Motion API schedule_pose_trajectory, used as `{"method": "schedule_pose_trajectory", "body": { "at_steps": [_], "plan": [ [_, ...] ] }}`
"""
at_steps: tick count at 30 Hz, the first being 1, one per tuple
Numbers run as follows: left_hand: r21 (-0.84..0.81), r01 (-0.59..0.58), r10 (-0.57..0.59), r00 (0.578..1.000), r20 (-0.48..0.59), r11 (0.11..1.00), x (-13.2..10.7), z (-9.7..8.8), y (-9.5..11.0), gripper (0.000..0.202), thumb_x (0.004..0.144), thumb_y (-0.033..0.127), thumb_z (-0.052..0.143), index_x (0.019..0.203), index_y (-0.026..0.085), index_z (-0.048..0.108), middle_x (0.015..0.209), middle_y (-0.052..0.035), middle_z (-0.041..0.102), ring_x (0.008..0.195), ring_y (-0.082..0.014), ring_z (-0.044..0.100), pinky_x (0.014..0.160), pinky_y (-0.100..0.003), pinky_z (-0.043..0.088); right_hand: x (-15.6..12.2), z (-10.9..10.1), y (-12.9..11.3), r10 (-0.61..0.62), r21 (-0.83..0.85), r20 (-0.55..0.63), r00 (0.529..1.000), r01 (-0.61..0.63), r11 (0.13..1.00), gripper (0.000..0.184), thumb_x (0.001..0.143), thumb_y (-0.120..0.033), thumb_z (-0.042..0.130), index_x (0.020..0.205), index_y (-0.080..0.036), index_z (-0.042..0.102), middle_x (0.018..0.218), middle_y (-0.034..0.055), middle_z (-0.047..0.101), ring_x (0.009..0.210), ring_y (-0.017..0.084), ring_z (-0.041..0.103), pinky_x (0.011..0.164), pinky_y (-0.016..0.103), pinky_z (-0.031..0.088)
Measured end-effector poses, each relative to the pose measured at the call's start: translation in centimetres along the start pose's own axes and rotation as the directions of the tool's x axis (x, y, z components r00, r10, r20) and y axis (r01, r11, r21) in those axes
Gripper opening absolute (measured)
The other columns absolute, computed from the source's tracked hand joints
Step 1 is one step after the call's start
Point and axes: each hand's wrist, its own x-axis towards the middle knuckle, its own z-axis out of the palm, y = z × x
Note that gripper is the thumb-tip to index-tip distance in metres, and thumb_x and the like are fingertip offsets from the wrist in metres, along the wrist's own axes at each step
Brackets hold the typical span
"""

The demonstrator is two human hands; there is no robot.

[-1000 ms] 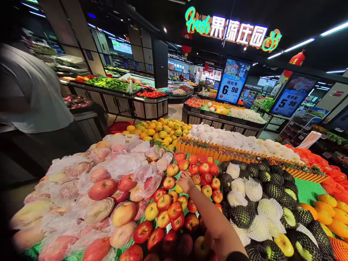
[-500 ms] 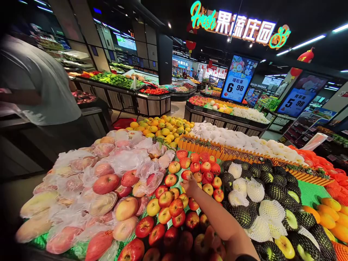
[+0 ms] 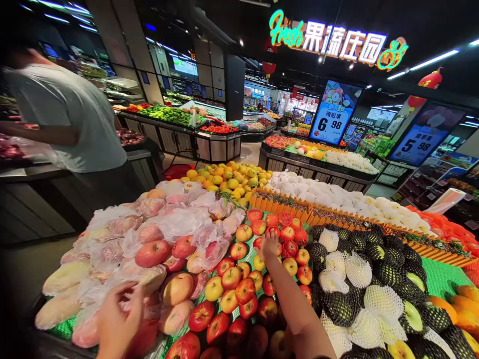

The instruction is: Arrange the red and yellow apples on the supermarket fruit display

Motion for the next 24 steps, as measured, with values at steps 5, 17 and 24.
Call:
{"method": "schedule_pose_trajectory", "body": {
  "at_steps": [5,17,24],
  "plan": [
    [-0.296,-0.174,0.339,0.612,0.715,0.939,1.2,7.5,7.3,0.048,0.105,0.051,0.052,0.143,0.023,0.057,0.150,-0.0106,0.057,0.141,-0.0274,0.053,0.122,-0.047,0.042,0.2,1.3,-0.5,0.037,-0.006,0.038,0.999,-0.036,0.999,0.065,0.096,-0.042,0.075,0.149,-0.008,0.057,0.135,0.0281,0.066,0.146,0.045,0.046,0.128,0.061,0.019],
    [-0.132,-0.462,0.204,0.110,0.973,0.877,1.0,11.9,11.0,0.079,0.075,0.018,0.076,0.151,0.010,0.057,0.146,-0.0201,0.059,0.133,-0.0403,0.058,0.113,-0.051,0.047,1.3,-0.6,0.3,-0.129,-0.023,0.030,0.991,0.130,0.991,0.037,0.106,-0.014,0.049,0.134,-0.018,0.073,0.150,0.0171,0.058,0.144,0.036,0.045,0.125,0.059,0.031],
    [-0.218,-0.384,0.326,0.243,0.914,0.897,5.3,13.5,11.3,0.073,0.071,0.024,0.086,0.137,0.020,0.057,0.142,-0.0076,0.062,0.129,-0.0308,0.062,0.109,-0.040,0.048,1.2,-0.6,2.1,-0.174,0.050,0.202,0.964,0.167,0.985,0.062,0.088,-0.028,0.083,0.148,-0.028,0.065,0.164,0.0122,0.045,0.144,0.040,0.049,0.110,0.055,0.052]
  ]
}}
